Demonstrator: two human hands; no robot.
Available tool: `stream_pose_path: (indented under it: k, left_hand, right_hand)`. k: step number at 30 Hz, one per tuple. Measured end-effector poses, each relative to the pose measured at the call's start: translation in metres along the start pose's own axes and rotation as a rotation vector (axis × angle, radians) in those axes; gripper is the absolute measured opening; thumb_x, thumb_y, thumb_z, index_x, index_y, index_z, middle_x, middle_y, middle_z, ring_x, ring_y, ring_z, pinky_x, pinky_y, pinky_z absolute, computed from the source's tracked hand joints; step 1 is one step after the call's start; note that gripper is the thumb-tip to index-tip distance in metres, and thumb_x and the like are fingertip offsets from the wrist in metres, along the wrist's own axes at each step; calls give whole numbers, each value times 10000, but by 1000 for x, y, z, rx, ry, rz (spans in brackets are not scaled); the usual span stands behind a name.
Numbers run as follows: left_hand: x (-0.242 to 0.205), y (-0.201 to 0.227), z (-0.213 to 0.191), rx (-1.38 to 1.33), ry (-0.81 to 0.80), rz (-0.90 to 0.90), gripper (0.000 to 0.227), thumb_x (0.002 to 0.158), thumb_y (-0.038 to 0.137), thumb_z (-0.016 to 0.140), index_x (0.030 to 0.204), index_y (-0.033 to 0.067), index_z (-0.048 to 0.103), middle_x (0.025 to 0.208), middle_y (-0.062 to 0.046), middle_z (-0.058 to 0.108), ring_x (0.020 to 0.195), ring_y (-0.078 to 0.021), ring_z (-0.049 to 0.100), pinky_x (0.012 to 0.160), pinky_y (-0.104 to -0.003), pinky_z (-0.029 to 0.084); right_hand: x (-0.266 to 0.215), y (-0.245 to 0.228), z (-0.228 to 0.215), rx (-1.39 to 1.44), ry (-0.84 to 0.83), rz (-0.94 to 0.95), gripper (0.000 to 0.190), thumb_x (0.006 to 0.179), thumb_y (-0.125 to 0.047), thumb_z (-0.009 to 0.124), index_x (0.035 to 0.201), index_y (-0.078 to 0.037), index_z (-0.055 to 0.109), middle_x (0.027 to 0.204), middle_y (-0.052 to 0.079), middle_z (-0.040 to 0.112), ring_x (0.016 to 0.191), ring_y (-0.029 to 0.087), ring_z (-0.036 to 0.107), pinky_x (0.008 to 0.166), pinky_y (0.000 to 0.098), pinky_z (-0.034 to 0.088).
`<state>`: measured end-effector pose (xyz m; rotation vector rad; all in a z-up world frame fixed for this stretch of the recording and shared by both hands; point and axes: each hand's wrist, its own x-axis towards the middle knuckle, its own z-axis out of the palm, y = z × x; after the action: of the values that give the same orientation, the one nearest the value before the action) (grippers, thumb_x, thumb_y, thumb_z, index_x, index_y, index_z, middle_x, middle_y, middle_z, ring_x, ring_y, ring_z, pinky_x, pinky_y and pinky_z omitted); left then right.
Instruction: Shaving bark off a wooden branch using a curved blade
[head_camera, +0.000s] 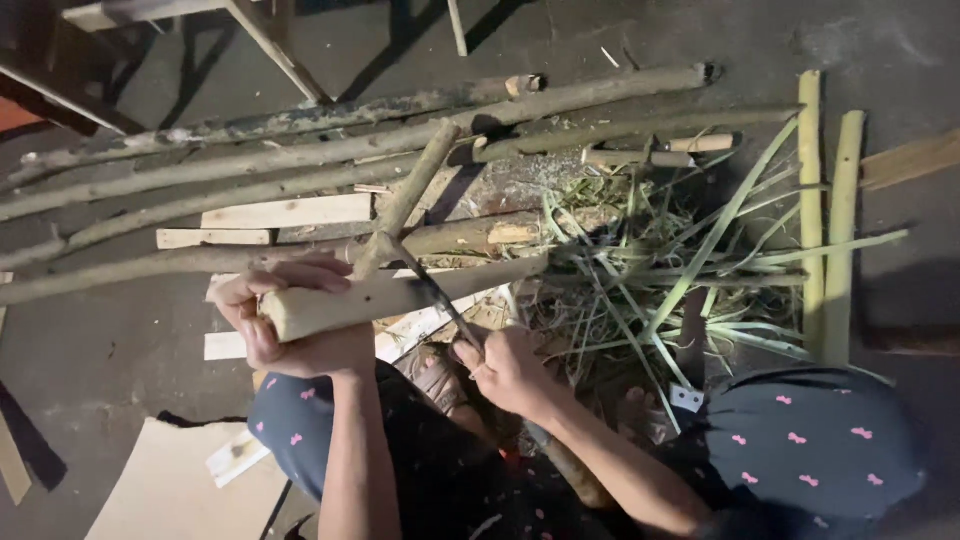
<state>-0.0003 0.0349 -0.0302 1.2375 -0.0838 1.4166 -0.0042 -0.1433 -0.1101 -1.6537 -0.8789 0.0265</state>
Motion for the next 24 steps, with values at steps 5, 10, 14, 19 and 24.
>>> stream_pose_path:
  k: [5,10,14,19,24]
  left_hand:
    - [0,1,6,30,-68,29,327,862,424,291,805,114,379,443,-169,487,542,-327,552,842,-410,427]
    - [2,6,4,58,-47,104,310,865,419,271,774,134,350,395,-117,466,500,-272,514,878,-360,377]
    - [6,6,17,121,-80,128,320,880,396,230,760,130,362,410,-117,499,515,-290,540,926,-388,389]
    - [3,4,15,52,-79,81,315,863,421,279,795,127,372,433,-154,512,536,-299,552,949,-370,382]
    - [2,17,15,42,-150,49,276,904,389,300,813,145,390,478,-143,534,527,-274,600,967,-367,412]
  right_hand:
    - [-7,-33,-8,-60,-141,245,316,931,-196,515,693,-6,598,434,183,536,329,311,511,295,351,374]
    - [-40,60,19,-10,-161,393,254,793,-132,543,590,19,560,440,210,517,374,344,512,363,398,377]
    - [1,-22,-10,-176,-233,519,235,842,-191,543,753,5,636,539,224,595,470,359,603,398,409,456]
    - [-26,55,-3,-37,-98,310,98,728,40,544,690,47,634,528,283,567,485,425,582,416,458,399]
    - [-30,13,9,-342,-177,423,394,850,-243,566,610,61,635,510,261,549,497,424,584,455,474,420]
